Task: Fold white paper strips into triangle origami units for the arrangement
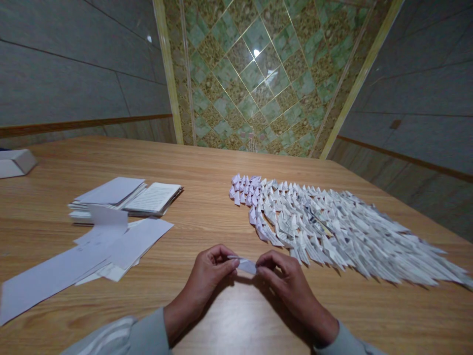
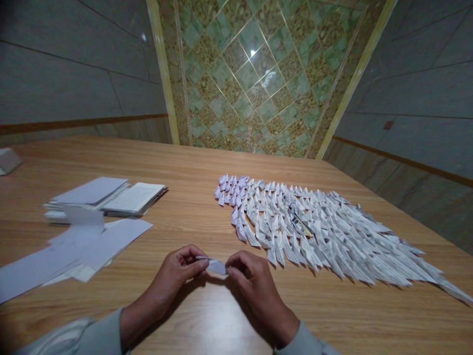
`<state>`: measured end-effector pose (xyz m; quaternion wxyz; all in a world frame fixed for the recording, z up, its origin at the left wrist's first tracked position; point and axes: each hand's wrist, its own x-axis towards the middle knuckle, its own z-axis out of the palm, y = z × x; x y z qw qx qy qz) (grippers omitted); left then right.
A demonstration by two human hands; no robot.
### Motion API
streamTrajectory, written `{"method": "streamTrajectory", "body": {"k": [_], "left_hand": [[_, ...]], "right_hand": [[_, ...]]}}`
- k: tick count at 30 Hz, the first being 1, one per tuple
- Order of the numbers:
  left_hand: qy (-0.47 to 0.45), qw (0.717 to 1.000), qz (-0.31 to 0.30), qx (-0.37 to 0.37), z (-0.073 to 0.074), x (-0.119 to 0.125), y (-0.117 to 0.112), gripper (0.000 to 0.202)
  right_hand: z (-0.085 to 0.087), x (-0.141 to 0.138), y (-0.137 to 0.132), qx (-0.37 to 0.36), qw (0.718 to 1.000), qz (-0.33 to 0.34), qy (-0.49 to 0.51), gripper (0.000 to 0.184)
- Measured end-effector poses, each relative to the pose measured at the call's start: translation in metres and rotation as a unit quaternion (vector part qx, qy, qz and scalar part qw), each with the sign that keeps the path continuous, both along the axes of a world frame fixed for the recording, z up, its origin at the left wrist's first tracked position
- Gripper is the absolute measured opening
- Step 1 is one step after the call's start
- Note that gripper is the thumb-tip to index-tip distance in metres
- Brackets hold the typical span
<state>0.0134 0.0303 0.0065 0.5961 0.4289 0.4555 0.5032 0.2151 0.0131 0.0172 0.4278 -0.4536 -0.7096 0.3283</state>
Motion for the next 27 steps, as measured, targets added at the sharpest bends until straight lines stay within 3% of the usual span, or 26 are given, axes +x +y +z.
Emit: {"method": "streamTrajectory", "body": {"k": [17, 24, 27], "left_hand": [[-0.002, 0.998, 0.054, 0.028, 0.000, 0.007, 0.006, 0.036], [-0.009, 0.996, 0.081, 0.039, -0.005, 0.005, 0.008, 0.046], [-0.008, 0.995, 0.092, 0.040, -0.007, 0.003, 0.009, 0.042]], "right_hand": [[-0.008, 0.005, 0.005, 0.142, 0.981, 0.074, -0.107, 0.021], [-0.008, 0.001, 0.004, 0.141, 0.980, 0.006, -0.140, 0.013], [-0.002, -0.008, 0.017, 0.135, 0.974, -0.047, -0.177, 0.011]]}}
